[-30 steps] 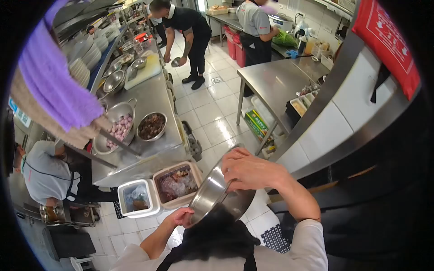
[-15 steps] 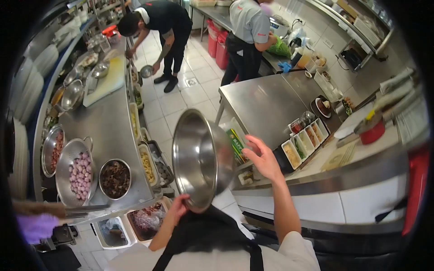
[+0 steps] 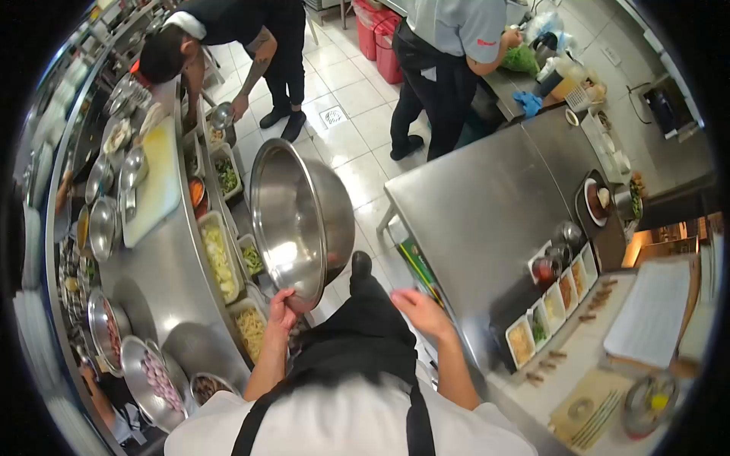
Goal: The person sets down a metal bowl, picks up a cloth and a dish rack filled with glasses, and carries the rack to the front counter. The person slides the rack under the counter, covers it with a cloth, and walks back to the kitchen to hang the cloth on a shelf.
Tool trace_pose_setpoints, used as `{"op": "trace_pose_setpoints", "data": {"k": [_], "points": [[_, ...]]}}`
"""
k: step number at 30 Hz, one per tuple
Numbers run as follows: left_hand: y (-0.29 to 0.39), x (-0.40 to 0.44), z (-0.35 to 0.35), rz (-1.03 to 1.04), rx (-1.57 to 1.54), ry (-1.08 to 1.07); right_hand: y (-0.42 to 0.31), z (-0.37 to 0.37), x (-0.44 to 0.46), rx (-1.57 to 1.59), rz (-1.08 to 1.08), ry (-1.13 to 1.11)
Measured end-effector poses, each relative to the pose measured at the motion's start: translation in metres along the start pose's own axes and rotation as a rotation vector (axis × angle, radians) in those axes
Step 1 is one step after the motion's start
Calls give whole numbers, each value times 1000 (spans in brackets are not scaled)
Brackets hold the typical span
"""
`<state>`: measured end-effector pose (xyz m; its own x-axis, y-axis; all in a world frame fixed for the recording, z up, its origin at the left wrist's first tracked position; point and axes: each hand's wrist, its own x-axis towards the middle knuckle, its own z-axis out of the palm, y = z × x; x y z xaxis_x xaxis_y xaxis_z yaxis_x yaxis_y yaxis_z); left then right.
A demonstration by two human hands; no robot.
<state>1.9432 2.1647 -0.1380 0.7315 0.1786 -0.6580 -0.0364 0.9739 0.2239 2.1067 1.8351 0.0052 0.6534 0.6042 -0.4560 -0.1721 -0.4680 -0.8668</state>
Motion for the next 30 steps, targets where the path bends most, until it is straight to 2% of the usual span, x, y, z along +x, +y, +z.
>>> {"op": "trace_pose_setpoints", "data": {"k": [1, 2, 4, 5, 7, 9, 11, 13, 15, 17, 18, 19, 20, 21, 23, 24, 25, 26, 27, 29, 30], "points": [[19, 16, 7, 6, 6, -4, -41, -16, 31, 269, 4, 30], [36, 26, 14, 54, 66, 33, -70, -39, 67, 320, -19, -45], [83, 65, 51, 113, 122, 69, -154, -81, 186, 167, -168, -37], [98, 73, 63, 204, 182, 114, -174, -90, 233, 175, -147, -61], [122, 90, 99, 360, 274, 174, -194, -99, 328, 210, -66, -130], [151, 117, 130, 376, 315, 218, -210, -102, 415, 238, 5, -183], [180, 157, 135, 350, 387, 259, -224, -104, 494, 163, 135, -329], [205, 205, 154, 323, 451, 283, -223, -113, 572, 65, 180, -308], [229, 250, 183, 398, 587, 361, -219, -122, 652, -26, 230, -277], [260, 314, 206, 325, 643, 372, -221, -140, 721, -302, 205, -150], [273, 341, 223, 279, 623, 362, -234, -147, 737, -377, 104, -116], [287, 360, 235, 224, 614, 362, -242, -151, 750, -373, 127, -114], [302, 386, 246, 163, 617, 265, -251, -162, 773, -431, 75, -110], [318, 416, 261, 165, 616, 256, -265, -178, 804, -493, 10, -102], [339, 460, 279, -5, 757, 235, -259, -194, 856, -402, 55, -92], [345, 487, 283, -70, 823, 337, -273, -201, 876, -419, 136, -70], [355, 510, 286, -194, 874, 340, -288, -210, 898, -436, 215, -44], [366, 536, 279, -210, 1054, 305, -306, -210, 900, -415, 122, 119], [378, 555, 274, -228, 1231, 269, -319, -213, 911, -407, 125, 132], [399, 576, 280, -151, 1181, 334, -339, -222, 944, -729, 129, 218], [406, 585, 288, -72, 1115, 409, -351, -224, 958, -754, 205, 232]]}}
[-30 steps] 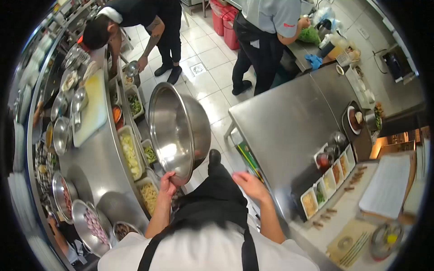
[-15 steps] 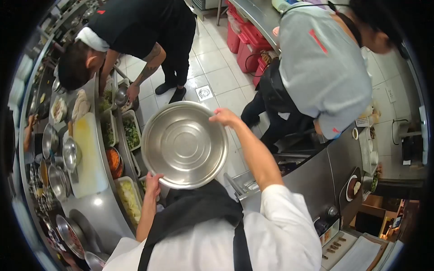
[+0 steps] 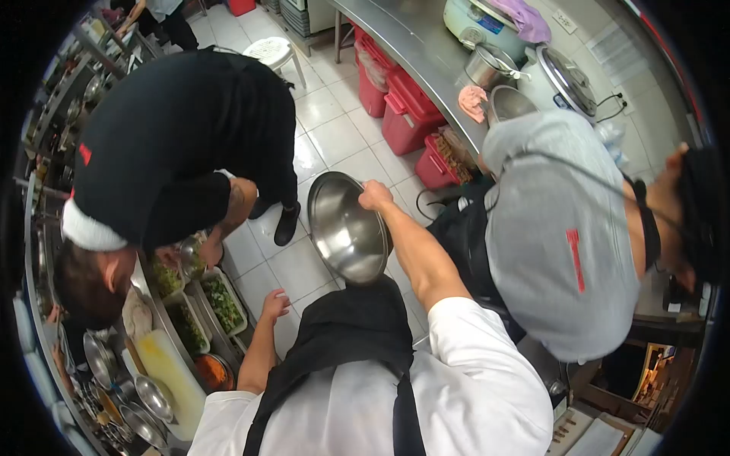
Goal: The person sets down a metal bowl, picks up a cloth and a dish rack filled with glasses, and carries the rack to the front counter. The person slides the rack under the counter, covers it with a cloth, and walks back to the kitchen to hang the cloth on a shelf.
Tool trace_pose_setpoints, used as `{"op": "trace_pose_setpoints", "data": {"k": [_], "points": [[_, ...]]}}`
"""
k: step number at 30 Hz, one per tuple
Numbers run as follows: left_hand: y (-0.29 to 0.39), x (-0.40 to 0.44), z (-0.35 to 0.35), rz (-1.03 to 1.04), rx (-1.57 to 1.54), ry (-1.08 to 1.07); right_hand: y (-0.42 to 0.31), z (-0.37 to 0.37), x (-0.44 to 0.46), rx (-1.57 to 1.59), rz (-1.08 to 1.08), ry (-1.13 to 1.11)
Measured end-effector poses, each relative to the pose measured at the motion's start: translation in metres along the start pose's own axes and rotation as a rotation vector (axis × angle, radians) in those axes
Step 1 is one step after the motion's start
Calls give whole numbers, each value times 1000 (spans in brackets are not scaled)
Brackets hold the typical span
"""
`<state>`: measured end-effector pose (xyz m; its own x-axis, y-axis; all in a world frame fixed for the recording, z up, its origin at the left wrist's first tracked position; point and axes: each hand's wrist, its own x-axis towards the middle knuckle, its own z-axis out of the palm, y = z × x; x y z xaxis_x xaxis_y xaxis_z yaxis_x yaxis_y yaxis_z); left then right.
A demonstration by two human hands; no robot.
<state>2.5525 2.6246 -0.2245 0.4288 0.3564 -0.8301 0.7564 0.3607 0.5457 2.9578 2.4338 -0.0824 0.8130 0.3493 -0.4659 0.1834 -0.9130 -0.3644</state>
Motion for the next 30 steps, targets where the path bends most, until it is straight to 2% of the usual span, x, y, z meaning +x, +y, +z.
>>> {"op": "trace_pose_setpoints", "data": {"k": [1, 3, 5, 6, 7, 8, 9, 10, 14, 17, 20, 21, 22, 23, 26, 27, 30], "points": [[8, 1, 0, -14, 8, 8, -8, -11, 15, 9, 3, -15], [22, -11, -14, -57, -516, 182, -10, -14, 51, 105, 108, 92], [8, -12, -35, -152, -556, 215, -6, -30, 108, 87, 55, 143], [-15, -10, -65, -148, -419, -86, -9, -40, 123, 116, 85, 176], [-23, -21, -60, -160, -167, 124, -14, -47, 139, 147, 107, 209], [1, -41, -37, -353, -272, 493, -19, -60, 167, 183, 96, 216], [-1, -44, -40, -478, -320, 451, -29, -71, 192, 203, 102, 277], [-10, -55, -39, -544, -327, 443, -37, -82, 216, 208, 112, 227], [31, -56, -5, -588, -313, 310, -93, -127, 314, 204, 50, 171], [85, -5, 22, -530, -298, 214, -116, -121, 406, 150, -76, 205], [170, 92, 48, -360, -317, 145, -152, -135, 476, 100, -154, 78], [209, 128, 61, -279, -328, 124, -150, -120, 514, 135, -264, 207], [246, 160, 73, -208, -348, 101, -174, -154, 507, 47, -202, 114], [281, 181, 82, -147, -369, 82, -192, -171, 505, 126, -131, 108], [377, 218, 99, -23, -445, 77, -211, -194, 562, 185, -244, 181], [404, 224, 99, 7, -472, 81, -226, -219, 565, 264, -235, 85], [446, 234, 97, -3, -570, 126, -264, -243, 619, 240, -387, 115]]}}
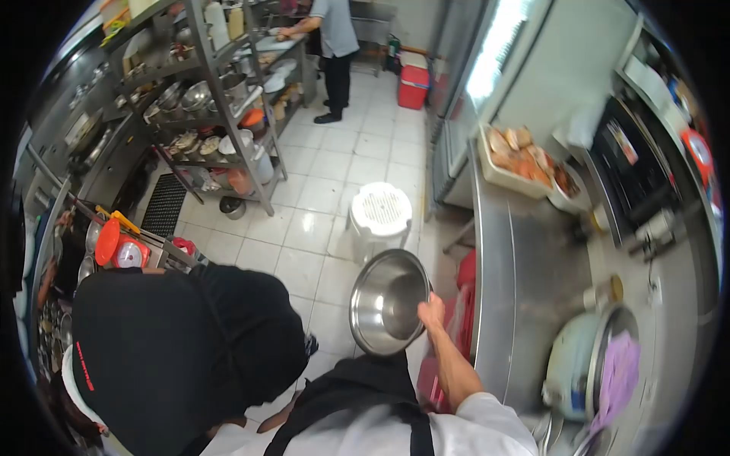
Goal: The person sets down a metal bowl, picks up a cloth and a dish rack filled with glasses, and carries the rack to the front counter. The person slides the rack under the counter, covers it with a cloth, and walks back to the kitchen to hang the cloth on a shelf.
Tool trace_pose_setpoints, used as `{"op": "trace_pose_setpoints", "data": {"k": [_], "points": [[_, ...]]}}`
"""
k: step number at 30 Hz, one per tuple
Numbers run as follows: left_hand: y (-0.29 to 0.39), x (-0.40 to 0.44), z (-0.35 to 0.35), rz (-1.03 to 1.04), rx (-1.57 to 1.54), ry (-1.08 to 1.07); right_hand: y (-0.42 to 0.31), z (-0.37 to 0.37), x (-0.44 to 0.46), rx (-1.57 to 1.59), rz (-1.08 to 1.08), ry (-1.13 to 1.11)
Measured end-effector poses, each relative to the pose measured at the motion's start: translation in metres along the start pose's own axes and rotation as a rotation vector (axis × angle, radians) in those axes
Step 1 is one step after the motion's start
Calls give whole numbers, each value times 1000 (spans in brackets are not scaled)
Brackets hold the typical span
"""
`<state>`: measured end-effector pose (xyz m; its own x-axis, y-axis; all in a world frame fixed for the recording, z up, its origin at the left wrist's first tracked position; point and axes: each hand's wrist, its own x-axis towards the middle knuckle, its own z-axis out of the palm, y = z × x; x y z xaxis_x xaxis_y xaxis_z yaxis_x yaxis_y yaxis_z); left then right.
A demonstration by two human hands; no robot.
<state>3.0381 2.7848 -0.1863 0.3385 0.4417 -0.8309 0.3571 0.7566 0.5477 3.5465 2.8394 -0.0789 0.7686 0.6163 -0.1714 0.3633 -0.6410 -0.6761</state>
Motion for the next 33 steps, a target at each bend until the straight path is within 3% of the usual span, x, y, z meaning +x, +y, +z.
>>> {"op": "trace_pose_setpoints", "data": {"k": [7, 9, 15, 19, 22, 25, 32, 33], "points": [[35, 19, 45, -255, -264, 302, -106, 43, 157, -185, -277, -177], [54, 25, 65, -287, -353, 383, -141, 56, 183, -311, -475, -300], [107, 71, 145, -193, -613, 581, -268, 111, 251, -347, -831, -607], [149, 133, 160, -137, -619, 610, -352, 172, 276, -276, -1111, -648], [168, 177, 148, -81, -551, 644, -408, 217, 290, -148, -1185, -594], [189, 213, 116, 23, -430, 700, -468, 247, 298, -222, -1311, -536], [253, 275, -3, 350, -51, 895, -605, 313, 299, -244, -1282, -581], [270, 286, -29, 155, 56, 847, -622, 330, 298, -233, -1277, -588]]}}
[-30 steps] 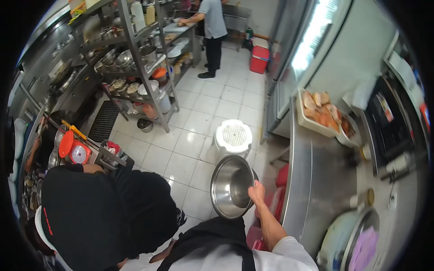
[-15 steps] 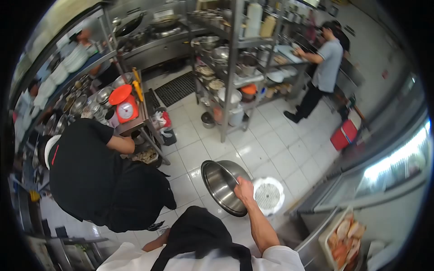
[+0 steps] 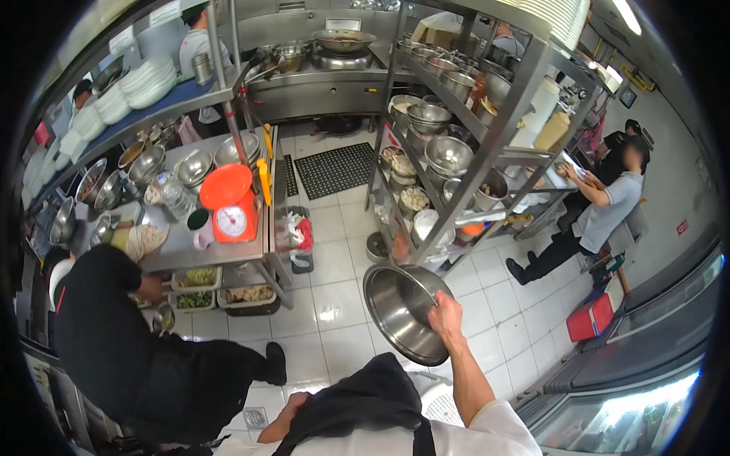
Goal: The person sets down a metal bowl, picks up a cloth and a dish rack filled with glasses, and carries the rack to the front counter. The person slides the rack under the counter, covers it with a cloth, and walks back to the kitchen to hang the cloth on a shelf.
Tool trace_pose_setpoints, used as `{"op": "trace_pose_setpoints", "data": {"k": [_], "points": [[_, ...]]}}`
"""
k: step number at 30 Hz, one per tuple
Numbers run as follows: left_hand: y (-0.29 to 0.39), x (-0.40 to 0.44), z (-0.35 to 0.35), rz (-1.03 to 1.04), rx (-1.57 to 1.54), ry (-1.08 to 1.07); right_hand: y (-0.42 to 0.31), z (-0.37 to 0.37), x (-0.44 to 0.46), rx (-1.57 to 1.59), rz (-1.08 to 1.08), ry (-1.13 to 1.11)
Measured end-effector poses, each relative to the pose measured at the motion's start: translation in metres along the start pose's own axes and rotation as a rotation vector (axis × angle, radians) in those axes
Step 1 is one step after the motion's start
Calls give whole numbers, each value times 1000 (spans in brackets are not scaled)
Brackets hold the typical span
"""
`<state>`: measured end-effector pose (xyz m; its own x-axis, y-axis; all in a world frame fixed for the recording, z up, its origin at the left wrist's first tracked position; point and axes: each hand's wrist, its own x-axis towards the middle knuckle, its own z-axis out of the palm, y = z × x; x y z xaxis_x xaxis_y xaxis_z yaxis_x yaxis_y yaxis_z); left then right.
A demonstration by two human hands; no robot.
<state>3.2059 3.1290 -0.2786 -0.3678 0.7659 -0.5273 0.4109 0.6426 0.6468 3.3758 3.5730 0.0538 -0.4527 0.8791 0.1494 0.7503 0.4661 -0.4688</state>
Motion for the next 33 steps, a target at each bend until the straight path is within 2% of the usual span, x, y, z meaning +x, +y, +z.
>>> {"op": "trace_pose_setpoints", "data": {"k": [2, 3, 5, 7, 10, 12, 14, 16, 18, 19, 22, 24, 26, 28, 30, 31, 33], "points": [[25, 44, -22, -477, -679, -1, 1, 14, 45, 28, -129, 40], [35, 62, -36, -476, -671, 1, -2, 22, 66, 8, -155, 44], [60, 105, -71, -747, -925, 68, -2, 45, 116, 16, -196, 31], [77, 148, -107, -713, -887, 88, -9, 67, 174, 49, -274, 1], [101, 203, -155, -766, -865, 25, -32, 106, 267, 151, -261, -3], [127, 239, -190, -755, -923, 169, -62, 124, 333, 189, -188, -119], [159, 273, -230, -620, -1037, 302, -104, 133, 393, 199, -213, -186], [188, 314, -265, -536, -1088, 376, -139, 151, 459, 93, -332, -315], [213, 354, -292, -510, -1132, 400, -176, 174, 521, 56, -540, -426], [222, 375, -306, -470, -1160, 415, -200, 181, 548, 49, -563, -473], [247, 440, -343, -493, -1147, 361, -256, 207, 629, 55, -677, -432], [270, 484, -370, -508, -1098, 337, -279, 220, 682, 72, -643, -404], [290, 534, -413, -318, -868, 326, -300, 226, 736, 77, -606, -371], [293, 589, -456, -309, -877, 206, -313, 236, 779, 34, -551, -304], [296, 645, -496, -370, -1072, 117, -327, 242, 835, 32, -506, -302], [295, 673, -515, -370, -964, 115, -330, 249, 861, 44, -457, -285], [310, 717, -557, -340, -1010, 168, -340, 261, 915, 103, -317, -274]]}}
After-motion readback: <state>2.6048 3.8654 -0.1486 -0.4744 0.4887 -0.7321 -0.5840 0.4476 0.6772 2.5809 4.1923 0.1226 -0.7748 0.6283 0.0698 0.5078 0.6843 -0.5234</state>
